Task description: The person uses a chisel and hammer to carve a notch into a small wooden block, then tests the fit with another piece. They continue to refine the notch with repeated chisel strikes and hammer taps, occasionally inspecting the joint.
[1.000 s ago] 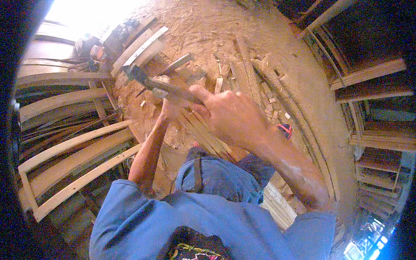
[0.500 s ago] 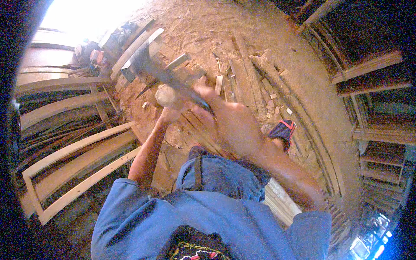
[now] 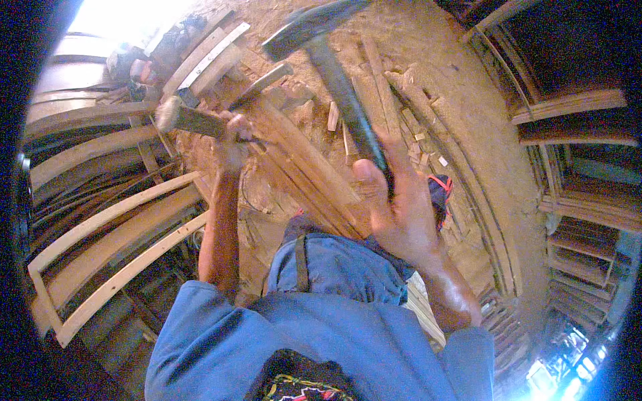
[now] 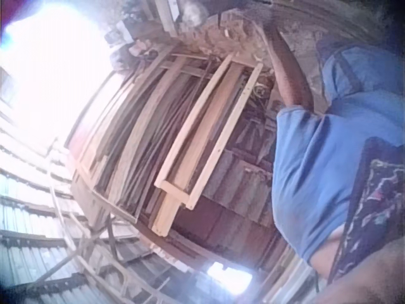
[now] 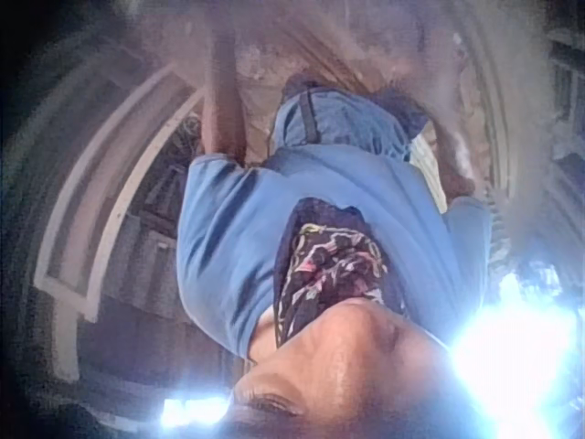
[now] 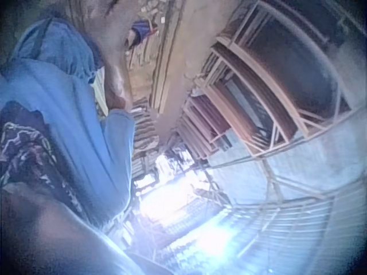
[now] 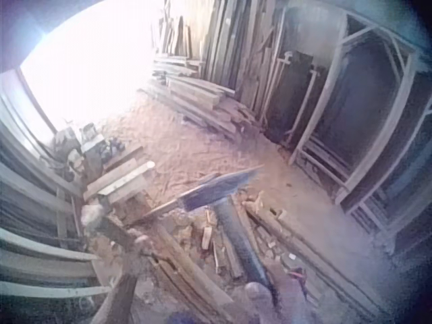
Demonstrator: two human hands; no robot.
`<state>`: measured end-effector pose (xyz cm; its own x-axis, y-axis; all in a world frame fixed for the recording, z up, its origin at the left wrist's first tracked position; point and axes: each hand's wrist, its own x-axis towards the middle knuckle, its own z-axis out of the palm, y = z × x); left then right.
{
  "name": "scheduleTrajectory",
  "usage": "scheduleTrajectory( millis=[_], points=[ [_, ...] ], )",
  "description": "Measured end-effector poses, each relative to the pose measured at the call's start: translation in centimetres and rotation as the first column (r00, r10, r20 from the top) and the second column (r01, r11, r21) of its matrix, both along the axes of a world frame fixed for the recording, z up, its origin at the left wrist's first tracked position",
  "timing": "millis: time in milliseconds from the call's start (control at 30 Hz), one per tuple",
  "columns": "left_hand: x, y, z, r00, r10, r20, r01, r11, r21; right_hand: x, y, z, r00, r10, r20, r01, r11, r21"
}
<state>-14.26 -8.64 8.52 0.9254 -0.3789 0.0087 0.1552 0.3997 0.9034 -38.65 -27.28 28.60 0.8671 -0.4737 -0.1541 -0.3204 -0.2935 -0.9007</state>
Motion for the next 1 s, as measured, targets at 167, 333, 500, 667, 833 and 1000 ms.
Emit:
scheduleTrajectory(
  millis=[167,333,500,667,833,1000],
  points=[
    [-0.4,-0.9,1.4,0.994,-0.101,0.032,0.093,0.975,0.202,-0.1,0.6,-0.6,0.996,-0.028,0.086,0.018,0.992,0.122],
    [-2.2,-2.5,1.1,0.947,-0.238,0.214,0.095,0.849,0.520,-1.0,0.7,-0.9,0.999,0.016,0.042,-0.017,0.999,0.033],
    [-2.6,-2.4,2.2,0.936,-0.283,0.210,0.136,0.841,0.524,-1.8,0.3,-0.4,0.999,-0.024,-0.029,0.025,0.998,0.049],
    [-2.7,-2.8,2.2,0.939,-0.284,0.195,0.145,0.838,0.527,-2.1,0.3,-0.3,1.000,-0.014,-0.021,0.015,0.999,0.032],
    [-2.4,-2.9,0.9,0.935,-0.305,0.181,0.179,0.846,0.503,-2.4,0.2,-0.2,0.999,0.005,-0.039,-0.004,1.000,0.026],
    [-2.8,-3.3,1.7,0.918,-0.330,0.218,0.174,0.832,0.527,-2.4,0.0,0.0,1.000,0.013,-0.013,-0.012,0.998,0.063]
  ],
)
